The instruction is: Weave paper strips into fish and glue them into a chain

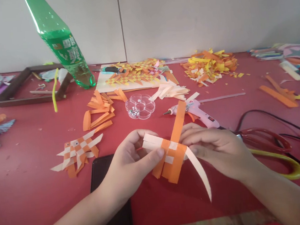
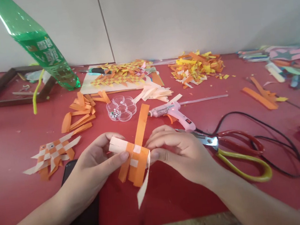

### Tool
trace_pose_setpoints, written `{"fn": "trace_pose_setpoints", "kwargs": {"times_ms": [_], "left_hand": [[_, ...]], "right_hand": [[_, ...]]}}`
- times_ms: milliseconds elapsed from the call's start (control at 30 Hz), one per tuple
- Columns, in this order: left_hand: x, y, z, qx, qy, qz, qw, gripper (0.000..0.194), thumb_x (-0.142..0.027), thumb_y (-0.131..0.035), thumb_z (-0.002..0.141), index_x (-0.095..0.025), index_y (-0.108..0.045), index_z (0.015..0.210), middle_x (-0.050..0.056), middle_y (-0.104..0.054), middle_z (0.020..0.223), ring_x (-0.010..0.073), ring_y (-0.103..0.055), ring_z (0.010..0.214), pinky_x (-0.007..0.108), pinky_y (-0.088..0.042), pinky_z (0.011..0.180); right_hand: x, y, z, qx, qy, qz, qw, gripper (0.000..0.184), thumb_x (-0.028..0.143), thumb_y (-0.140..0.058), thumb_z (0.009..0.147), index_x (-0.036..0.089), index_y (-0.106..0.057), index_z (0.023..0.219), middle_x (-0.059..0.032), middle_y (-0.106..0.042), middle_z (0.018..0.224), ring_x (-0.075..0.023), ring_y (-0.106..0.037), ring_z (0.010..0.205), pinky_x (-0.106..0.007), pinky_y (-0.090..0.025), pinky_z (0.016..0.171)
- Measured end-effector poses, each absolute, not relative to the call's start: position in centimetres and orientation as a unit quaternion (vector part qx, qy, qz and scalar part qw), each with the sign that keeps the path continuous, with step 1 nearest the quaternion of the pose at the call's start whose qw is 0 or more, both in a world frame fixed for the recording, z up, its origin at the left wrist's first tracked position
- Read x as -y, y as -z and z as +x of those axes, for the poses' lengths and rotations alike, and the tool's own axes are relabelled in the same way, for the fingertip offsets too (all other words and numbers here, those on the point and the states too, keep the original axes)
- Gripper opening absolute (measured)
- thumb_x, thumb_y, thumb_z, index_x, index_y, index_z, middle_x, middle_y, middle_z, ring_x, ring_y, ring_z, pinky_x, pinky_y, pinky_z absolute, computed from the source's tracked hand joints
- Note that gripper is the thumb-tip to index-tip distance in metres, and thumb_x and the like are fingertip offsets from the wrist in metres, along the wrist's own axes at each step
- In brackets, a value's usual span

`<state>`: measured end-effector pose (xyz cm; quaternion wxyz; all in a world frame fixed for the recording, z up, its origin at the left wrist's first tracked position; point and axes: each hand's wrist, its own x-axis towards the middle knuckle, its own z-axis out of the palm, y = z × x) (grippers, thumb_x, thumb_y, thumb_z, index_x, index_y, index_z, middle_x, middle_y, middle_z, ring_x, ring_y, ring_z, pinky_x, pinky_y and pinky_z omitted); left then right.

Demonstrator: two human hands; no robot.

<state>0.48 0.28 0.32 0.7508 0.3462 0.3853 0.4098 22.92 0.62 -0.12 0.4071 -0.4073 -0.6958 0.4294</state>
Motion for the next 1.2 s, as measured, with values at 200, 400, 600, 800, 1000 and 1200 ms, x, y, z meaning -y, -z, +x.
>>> {"fn": "trace_pose_setpoints", "kwargs": {"times_ms": [200, 400, 600, 800, 1000, 1200], "left_hand": [[-0.44, -0.54, 0.78, -0.386, -0.397, 0.341, 0.759, 0.023, -0.018, -0.078, 0.080, -0.018, -0.061, 0.094, -0.006, -0.065, 0.077, 0.0027, -0.061, 0.061, 0.011, -0.047, 0.056], [-0.34, -0.48, 0.66, -0.381, -0.399, 0.363, 0.750, 0.022, -0.017, -0.077, 0.080, -0.018, -0.060, 0.093, -0.005, -0.066, 0.079, 0.0036, -0.064, 0.067, 0.010, -0.047, 0.059], [-0.09, -0.48, 0.57, -0.405, -0.355, 0.402, 0.741, 0.028, -0.023, -0.076, 0.081, -0.022, -0.057, 0.102, -0.002, -0.068, 0.080, 0.0068, -0.063, 0.066, 0.012, -0.045, 0.055], [-0.17, -0.95, 0.65, -0.427, -0.365, 0.393, 0.728, 0.034, -0.028, -0.083, 0.073, -0.020, -0.062, 0.099, 0.000, -0.073, 0.085, 0.0114, -0.070, 0.075, 0.016, -0.051, 0.062], [-0.34, -0.73, 0.73, -0.447, -0.396, 0.348, 0.723, 0.019, -0.025, -0.083, 0.075, -0.018, -0.071, 0.088, -0.001, -0.078, 0.073, 0.0104, -0.073, 0.070, 0.015, -0.054, 0.065], [-0.28, -1.00, 0.81, -0.471, -0.386, 0.349, 0.712, 0.025, -0.027, -0.085, 0.071, -0.018, -0.073, 0.092, 0.002, -0.081, 0.079, 0.0145, -0.076, 0.076, 0.019, -0.057, 0.070]], "right_hand": [[-0.75, -0.20, 22.66, 0.712, -0.425, -0.411, 0.379, 0.008, 0.029, -0.069, 0.088, 0.028, -0.077, 0.087, -0.0010, -0.075, 0.088, -0.0155, -0.067, 0.088, -0.028, -0.056, 0.079], [-0.57, -0.21, 22.59, 0.708, -0.426, -0.407, 0.390, 0.010, 0.022, -0.068, 0.088, 0.028, -0.075, 0.090, -0.0006, -0.074, 0.086, -0.0152, -0.067, 0.086, -0.029, -0.057, 0.076], [-0.56, -0.03, 22.52, 0.708, -0.422, -0.403, 0.398, 0.008, 0.018, -0.069, 0.085, 0.025, -0.073, 0.084, -0.0015, -0.073, 0.084, -0.0167, -0.067, 0.083, -0.032, -0.057, 0.074], [-0.64, 0.08, 22.58, 0.721, -0.406, -0.395, 0.398, 0.009, 0.015, -0.070, 0.084, 0.024, -0.072, 0.085, -0.0023, -0.073, 0.084, -0.0181, -0.066, 0.084, -0.035, -0.057, 0.075], [-0.44, -0.26, 22.47, 0.729, -0.394, -0.404, 0.388, 0.007, 0.017, -0.068, 0.085, 0.022, -0.070, 0.080, -0.0034, -0.072, 0.079, -0.0179, -0.065, 0.080, -0.034, -0.056, 0.069], [-0.41, -0.54, 22.27, 0.734, -0.390, -0.411, 0.374, 0.008, 0.020, -0.065, 0.087, 0.021, -0.071, 0.083, -0.0050, -0.073, 0.081, -0.0186, -0.064, 0.081, -0.034, -0.055, 0.068]]}}
